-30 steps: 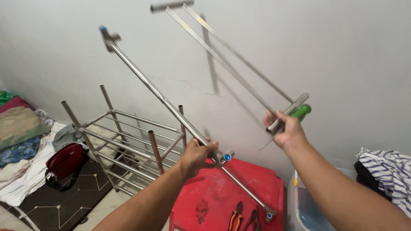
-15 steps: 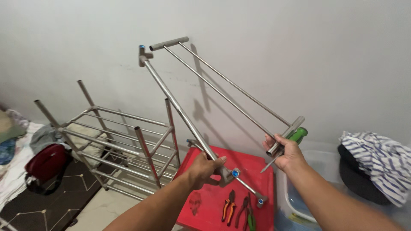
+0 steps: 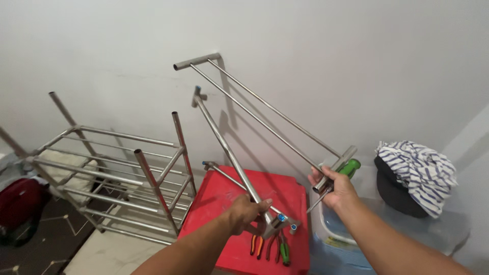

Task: The person assembles a metal rack by inserting vertical poles into horizontal bars and using a screwdriver to tighten connections. The person handles multiple metal poles and tools on a red stool, progressively building the rack structure.

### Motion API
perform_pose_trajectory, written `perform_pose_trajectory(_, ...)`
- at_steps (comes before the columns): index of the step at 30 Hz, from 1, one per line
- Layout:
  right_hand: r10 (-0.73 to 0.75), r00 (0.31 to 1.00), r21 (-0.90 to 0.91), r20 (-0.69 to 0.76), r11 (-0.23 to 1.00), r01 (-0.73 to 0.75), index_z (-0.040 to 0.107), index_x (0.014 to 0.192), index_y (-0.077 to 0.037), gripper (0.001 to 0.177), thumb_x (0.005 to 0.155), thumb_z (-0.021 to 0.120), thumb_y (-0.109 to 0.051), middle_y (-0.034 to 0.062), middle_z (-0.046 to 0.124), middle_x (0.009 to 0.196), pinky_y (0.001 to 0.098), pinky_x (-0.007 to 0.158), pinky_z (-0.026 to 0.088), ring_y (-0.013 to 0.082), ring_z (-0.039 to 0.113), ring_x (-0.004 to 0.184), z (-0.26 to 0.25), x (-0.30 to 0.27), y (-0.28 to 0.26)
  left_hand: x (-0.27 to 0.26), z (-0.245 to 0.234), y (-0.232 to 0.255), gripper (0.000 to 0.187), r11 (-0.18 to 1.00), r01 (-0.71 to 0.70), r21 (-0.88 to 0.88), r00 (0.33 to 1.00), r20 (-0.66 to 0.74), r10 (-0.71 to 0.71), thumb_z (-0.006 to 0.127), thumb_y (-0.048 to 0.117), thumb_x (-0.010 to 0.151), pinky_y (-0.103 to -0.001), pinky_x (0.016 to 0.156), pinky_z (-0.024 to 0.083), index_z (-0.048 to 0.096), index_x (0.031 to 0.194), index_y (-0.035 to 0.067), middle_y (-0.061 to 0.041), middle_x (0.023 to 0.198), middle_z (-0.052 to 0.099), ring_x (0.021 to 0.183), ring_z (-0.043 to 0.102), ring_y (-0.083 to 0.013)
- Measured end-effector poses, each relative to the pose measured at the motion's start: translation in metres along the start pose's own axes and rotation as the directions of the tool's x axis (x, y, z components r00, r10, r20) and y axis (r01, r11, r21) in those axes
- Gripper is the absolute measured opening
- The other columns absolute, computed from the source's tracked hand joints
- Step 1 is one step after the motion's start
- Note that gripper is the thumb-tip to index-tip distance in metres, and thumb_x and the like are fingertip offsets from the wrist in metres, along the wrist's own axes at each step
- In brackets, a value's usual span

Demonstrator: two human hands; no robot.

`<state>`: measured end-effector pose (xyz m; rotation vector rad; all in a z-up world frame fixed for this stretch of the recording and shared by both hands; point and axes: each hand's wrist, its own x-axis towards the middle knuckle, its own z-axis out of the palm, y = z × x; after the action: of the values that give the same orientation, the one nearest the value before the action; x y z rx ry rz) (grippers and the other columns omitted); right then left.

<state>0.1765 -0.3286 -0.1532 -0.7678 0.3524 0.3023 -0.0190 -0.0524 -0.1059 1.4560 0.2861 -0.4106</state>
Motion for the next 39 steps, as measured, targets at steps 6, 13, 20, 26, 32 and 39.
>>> perform_pose_trajectory(6, 0.079, 0.996, -0.015, 0.049, 0.997, -0.078, 0.06, 0.105, -0.009, 0.014, 0.092, 0.066, -0.005, 0.0136, 0.07, 0.103, 0.0513, 0.091, 0.059, 0.0256, 0.073, 0.089, -0.012, 0.007, -0.005, 0.008, 0.025, -0.021, 0.035, 0.993, 0.111, -0.049, 0.973, -0.196, -0.119, 0.066, 0.032, 0.097, -0.056, 0.067, 0.067, 0.064, 0.101, -0.003, -0.014, 0.086, 0.071, 0.078, 0.073, -0.0258)
perform_pose_trajectory(13, 0.199, 0.98, -0.045, 0.015, 0.979, -0.199, 0.059, 0.11, -0.008, 0.016, 0.095, 0.064, -0.009, 0.0142, 0.073, 0.105, 0.047, 0.088, 0.059, 0.0243, 0.074, 0.088, -0.053, 0.021, -0.001, 0.046, 0.074, -0.078, 0.044, 0.977, 0.124, -0.175, 0.92, -0.347, -0.179, 0.065, 0.036, 0.099, -0.058, 0.066, 0.068, 0.066, 0.095, -0.008, -0.017, 0.083, 0.067, 0.075, 0.069, -0.0314)
perform_pose_trajectory(20, 0.253, 0.967, -0.031, 0.005, 0.967, -0.253, 0.06, 0.11, -0.01, 0.015, 0.095, 0.064, -0.009, 0.0121, 0.074, 0.102, 0.0457, 0.087, 0.059, 0.0236, 0.074, 0.087, -0.078, 0.033, 0.029, 0.08, 0.09, -0.128, 0.041, 0.964, 0.151, -0.217, 0.898, -0.377, -0.226, 0.061, 0.036, 0.1, -0.055, 0.062, 0.064, 0.067, 0.093, -0.003, -0.015, 0.084, 0.072, 0.08, 0.072, -0.0274)
perform_pose_trajectory(26, 0.253, 0.967, -0.008, 0.039, 0.967, -0.253, 0.063, 0.112, -0.008, 0.018, 0.094, 0.065, -0.01, 0.0124, 0.075, 0.098, 0.0445, 0.087, 0.06, 0.0234, 0.074, 0.085, -0.082, 0.043, 0.057, 0.116, 0.085, -0.161, 0.04, 0.976, 0.144, -0.161, 0.884, -0.422, -0.2, 0.065, 0.035, 0.1, -0.061, 0.073, 0.067, 0.068, 0.094, -0.005, -0.016, 0.086, 0.071, 0.081, 0.072, -0.0301)
perform_pose_trajectory(32, 0.221, 0.971, 0.007, 0.092, 0.975, -0.223, 0.063, 0.111, -0.005, 0.017, 0.094, 0.066, -0.01, 0.0131, 0.075, 0.098, 0.0453, 0.087, 0.06, 0.0244, 0.074, 0.084, -0.092, 0.055, 0.075, 0.152, 0.083, -0.182, 0.032, 0.945, 0.1, -0.311, 0.862, -0.448, -0.238, 0.067, 0.031, 0.097, -0.059, 0.069, 0.063, 0.069, 0.104, 0.0, -0.014, 0.096, 0.074, 0.083, 0.073, -0.028)
perform_pose_trajectory(39, 0.204, 0.969, 0.047, 0.136, 0.976, -0.212, 0.063, 0.106, -0.005, 0.014, 0.093, 0.066, -0.009, 0.0147, 0.075, 0.099, 0.0457, 0.087, 0.06, 0.0246, 0.074, 0.082, -0.114, 0.078, 0.096, 0.193, 0.079, -0.215, 0.04, 0.972, 0.075, -0.221, 0.827, -0.53, -0.185, 0.072, 0.035, 0.094, -0.057, 0.068, 0.068, 0.067, 0.111, 0.0, -0.015, 0.099, 0.072, 0.087, 0.073, -0.0314)
